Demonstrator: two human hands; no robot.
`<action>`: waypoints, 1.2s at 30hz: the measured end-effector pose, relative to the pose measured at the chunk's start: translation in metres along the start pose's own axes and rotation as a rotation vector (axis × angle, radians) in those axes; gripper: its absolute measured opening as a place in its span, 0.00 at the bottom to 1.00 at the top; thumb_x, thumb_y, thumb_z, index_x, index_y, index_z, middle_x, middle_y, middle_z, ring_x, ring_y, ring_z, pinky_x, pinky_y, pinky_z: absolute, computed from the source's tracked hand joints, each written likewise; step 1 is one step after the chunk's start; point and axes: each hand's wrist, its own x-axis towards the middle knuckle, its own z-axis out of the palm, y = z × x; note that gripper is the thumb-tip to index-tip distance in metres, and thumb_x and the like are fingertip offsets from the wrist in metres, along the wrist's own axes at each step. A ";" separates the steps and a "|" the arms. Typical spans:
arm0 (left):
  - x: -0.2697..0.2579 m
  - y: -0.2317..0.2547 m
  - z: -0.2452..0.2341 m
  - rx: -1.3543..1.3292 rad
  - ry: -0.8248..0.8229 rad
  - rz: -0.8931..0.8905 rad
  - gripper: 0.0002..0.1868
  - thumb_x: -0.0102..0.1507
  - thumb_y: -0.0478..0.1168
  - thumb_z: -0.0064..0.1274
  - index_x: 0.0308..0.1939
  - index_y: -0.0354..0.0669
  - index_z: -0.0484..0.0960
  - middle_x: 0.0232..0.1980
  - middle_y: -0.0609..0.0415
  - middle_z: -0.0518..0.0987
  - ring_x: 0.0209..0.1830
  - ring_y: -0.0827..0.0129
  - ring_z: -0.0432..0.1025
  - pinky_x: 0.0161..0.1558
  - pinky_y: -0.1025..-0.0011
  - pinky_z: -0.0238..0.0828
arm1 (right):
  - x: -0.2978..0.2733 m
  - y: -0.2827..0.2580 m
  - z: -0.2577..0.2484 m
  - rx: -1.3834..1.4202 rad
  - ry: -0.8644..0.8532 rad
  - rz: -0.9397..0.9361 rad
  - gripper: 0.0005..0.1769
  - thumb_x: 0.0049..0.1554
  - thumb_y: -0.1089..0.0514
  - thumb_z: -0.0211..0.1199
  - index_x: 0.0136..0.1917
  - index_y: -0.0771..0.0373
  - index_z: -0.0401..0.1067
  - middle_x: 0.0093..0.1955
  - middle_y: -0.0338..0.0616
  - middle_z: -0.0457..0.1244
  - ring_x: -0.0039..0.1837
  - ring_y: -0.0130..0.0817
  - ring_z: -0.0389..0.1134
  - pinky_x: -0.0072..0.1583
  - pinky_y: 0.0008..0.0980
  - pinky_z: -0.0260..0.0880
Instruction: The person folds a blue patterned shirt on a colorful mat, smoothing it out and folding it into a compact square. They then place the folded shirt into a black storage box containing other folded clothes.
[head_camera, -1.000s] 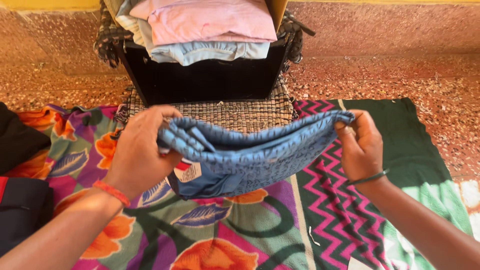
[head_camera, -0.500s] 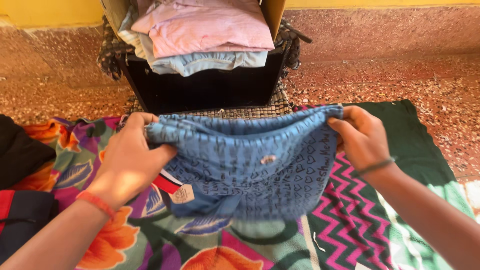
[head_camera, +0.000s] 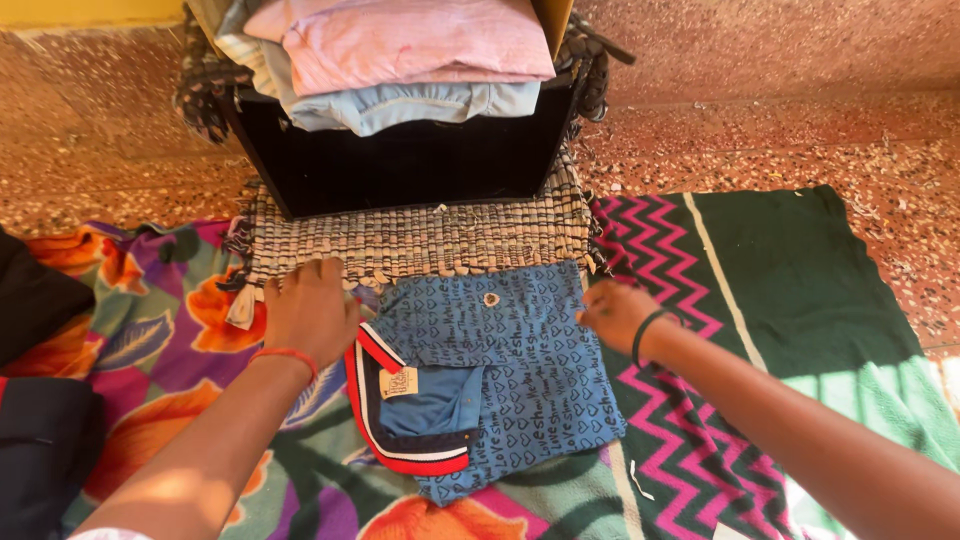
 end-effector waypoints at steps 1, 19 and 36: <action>-0.006 0.001 0.006 0.056 -0.029 0.078 0.26 0.59 0.50 0.56 0.58 0.44 0.72 0.60 0.45 0.75 0.64 0.50 0.69 0.66 0.42 0.58 | -0.007 0.003 0.008 -0.016 -0.033 -0.007 0.26 0.52 0.44 0.69 0.57 0.62 0.75 0.51 0.48 0.73 0.55 0.41 0.76 0.59 0.35 0.74; -0.012 0.074 0.077 -0.031 -0.227 0.381 0.33 0.66 0.57 0.46 0.71 0.46 0.64 0.78 0.46 0.54 0.77 0.46 0.48 0.71 0.40 0.45 | -0.041 -0.044 0.020 -0.311 0.004 -0.485 0.36 0.53 0.50 0.67 0.71 0.63 0.61 0.77 0.54 0.51 0.78 0.52 0.50 0.73 0.47 0.55; -0.006 0.042 0.100 0.132 -0.328 0.287 0.61 0.57 0.77 0.43 0.78 0.38 0.43 0.82 0.46 0.42 0.81 0.52 0.39 0.74 0.44 0.38 | -0.015 -0.010 0.040 -0.646 -0.138 -0.263 0.52 0.58 0.28 0.50 0.82 0.59 0.38 0.85 0.47 0.32 0.84 0.45 0.32 0.77 0.56 0.36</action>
